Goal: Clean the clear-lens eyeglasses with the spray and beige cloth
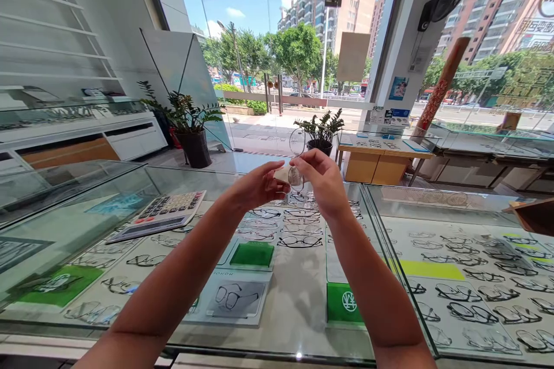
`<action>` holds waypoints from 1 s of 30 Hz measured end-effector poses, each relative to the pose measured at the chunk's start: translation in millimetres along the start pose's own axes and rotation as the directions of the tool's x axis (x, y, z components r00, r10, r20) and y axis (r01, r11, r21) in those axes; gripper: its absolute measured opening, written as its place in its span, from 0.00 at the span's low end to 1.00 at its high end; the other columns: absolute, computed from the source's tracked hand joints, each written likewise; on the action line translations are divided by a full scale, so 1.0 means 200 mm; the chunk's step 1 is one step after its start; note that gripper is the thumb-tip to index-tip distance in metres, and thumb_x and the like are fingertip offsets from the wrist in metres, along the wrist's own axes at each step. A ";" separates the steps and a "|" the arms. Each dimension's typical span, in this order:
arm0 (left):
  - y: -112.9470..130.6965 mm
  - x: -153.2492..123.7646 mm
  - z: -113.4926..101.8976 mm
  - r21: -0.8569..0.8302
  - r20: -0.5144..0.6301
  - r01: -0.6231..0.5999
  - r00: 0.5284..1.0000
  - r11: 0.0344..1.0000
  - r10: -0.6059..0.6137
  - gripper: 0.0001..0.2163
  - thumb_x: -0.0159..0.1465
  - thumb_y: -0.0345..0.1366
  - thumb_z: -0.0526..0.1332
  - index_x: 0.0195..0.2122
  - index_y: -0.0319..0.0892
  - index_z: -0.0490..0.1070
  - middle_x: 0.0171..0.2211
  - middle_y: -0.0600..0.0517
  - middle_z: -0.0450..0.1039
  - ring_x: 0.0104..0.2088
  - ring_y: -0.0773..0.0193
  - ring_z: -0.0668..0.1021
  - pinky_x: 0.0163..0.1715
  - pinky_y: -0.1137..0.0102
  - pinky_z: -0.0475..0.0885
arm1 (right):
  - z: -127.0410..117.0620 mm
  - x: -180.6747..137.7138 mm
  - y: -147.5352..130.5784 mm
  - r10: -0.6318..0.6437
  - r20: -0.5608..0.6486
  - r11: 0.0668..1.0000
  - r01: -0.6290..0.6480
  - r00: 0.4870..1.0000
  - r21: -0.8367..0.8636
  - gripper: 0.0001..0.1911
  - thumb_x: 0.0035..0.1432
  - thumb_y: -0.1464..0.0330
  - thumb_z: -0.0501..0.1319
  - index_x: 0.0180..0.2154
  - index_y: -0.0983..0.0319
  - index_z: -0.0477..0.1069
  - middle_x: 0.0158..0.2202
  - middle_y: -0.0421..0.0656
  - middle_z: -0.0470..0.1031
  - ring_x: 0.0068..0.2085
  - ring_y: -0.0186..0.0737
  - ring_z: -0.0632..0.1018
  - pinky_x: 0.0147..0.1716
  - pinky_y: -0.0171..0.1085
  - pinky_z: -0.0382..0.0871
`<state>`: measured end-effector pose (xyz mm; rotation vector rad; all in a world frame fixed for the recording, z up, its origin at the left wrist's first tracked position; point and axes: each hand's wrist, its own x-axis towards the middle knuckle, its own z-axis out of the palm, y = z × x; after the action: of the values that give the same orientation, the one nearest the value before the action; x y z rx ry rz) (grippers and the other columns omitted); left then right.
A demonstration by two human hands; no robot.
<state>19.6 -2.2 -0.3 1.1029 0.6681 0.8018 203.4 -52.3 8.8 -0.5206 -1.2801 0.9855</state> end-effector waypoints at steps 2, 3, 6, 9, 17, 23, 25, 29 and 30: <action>-0.01 0.00 0.01 0.027 0.002 -0.003 1.000 1.000 0.003 0.17 0.64 0.49 0.69 0.37 0.37 0.78 0.26 0.51 0.75 0.29 0.65 0.78 0.31 0.71 0.74 | 0.00 0.00 0.00 -0.013 0.011 1.000 0.013 1.000 -0.004 0.07 0.59 0.62 0.73 0.32 0.54 0.78 0.35 0.39 0.81 0.38 0.38 0.77 0.40 0.41 0.71; -0.01 0.00 0.01 0.038 0.002 -0.023 1.000 0.999 0.022 0.15 0.63 0.46 0.70 0.37 0.37 0.78 0.28 0.50 0.76 0.28 0.66 0.77 0.31 0.71 0.73 | 0.00 0.00 0.00 -0.020 0.014 1.000 0.020 1.000 -0.010 0.06 0.59 0.62 0.73 0.32 0.54 0.78 0.35 0.39 0.81 0.38 0.38 0.77 0.40 0.41 0.71; -0.01 0.01 0.03 0.061 -0.043 -0.151 0.987 0.987 0.154 0.12 0.58 0.40 0.70 0.39 0.37 0.77 0.33 0.49 0.77 0.29 0.67 0.76 0.31 0.71 0.72 | 0.00 0.00 -0.01 -0.032 0.003 0.999 0.032 0.999 -0.036 0.06 0.59 0.63 0.72 0.32 0.54 0.78 0.36 0.39 0.82 0.39 0.39 0.77 0.40 0.41 0.71; 0.00 0.01 0.03 0.072 -0.118 -0.342 0.930 0.937 0.349 0.10 0.54 0.38 0.70 0.33 0.38 0.75 0.31 0.51 0.74 0.32 0.66 0.75 0.33 0.71 0.72 | -0.02 0.01 -0.01 -0.004 -0.045 0.998 0.001 0.999 -0.058 0.06 0.58 0.62 0.73 0.32 0.54 0.78 0.36 0.39 0.82 0.39 0.39 0.77 0.42 0.42 0.72; 0.06 -0.03 -0.06 0.366 -0.015 -0.341 0.928 0.866 0.372 0.09 0.51 0.40 0.66 0.25 0.40 0.71 0.24 0.54 0.66 0.26 0.69 0.67 0.27 0.71 0.57 | -0.04 0.02 -0.01 0.030 -0.081 0.998 -0.035 0.996 -0.054 0.05 0.58 0.63 0.73 0.32 0.54 0.79 0.36 0.39 0.82 0.43 0.41 0.77 0.52 0.44 0.68; 0.06 -0.06 -0.03 0.399 -0.009 -0.337 0.929 0.853 0.371 0.16 0.56 0.44 0.70 0.25 0.43 0.64 0.23 0.58 0.60 0.24 0.71 0.62 0.26 0.70 0.52 | 0.01 0.00 0.00 0.129 -0.034 0.991 -0.128 0.991 0.043 0.06 0.55 0.63 0.74 0.31 0.55 0.80 0.34 0.38 0.82 0.41 0.39 0.76 0.49 0.41 0.67; 0.06 -0.07 -0.01 0.393 -0.001 -0.328 0.934 0.859 0.357 0.15 0.56 0.44 0.70 0.26 0.43 0.65 0.23 0.58 0.60 0.24 0.71 0.61 0.26 0.70 0.52 | 0.02 0.00 0.01 0.139 -0.047 0.990 -0.138 0.989 0.034 0.07 0.54 0.63 0.75 0.30 0.55 0.80 0.34 0.38 0.82 0.40 0.39 0.76 0.48 0.41 0.67; 0.05 -0.07 0.01 0.381 0.005 -0.323 0.938 0.866 0.347 0.15 0.58 0.44 0.69 0.26 0.43 0.66 0.22 0.58 0.57 0.23 0.70 0.59 0.25 0.69 0.50 | 0.02 0.00 0.04 0.136 -0.085 0.991 -0.137 0.987 -0.008 0.07 0.53 0.62 0.74 0.30 0.55 0.80 0.34 0.38 0.81 0.40 0.38 0.76 0.47 0.40 0.68; 0.05 -0.07 0.02 0.377 0.008 -0.326 0.937 0.867 0.349 0.15 0.58 0.45 0.69 0.25 0.43 0.66 0.22 0.58 0.57 0.23 0.70 0.59 0.25 0.69 0.50 | 0.03 0.01 0.05 0.131 -0.087 0.991 -0.133 0.988 -0.019 0.07 0.53 0.61 0.74 0.30 0.55 0.80 0.34 0.38 0.81 0.40 0.38 0.76 0.46 0.40 0.69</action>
<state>12.1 -13.5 10.8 1.5794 0.7056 1.0387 195.2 -47.3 3.0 -0.6670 -1.1943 1.0471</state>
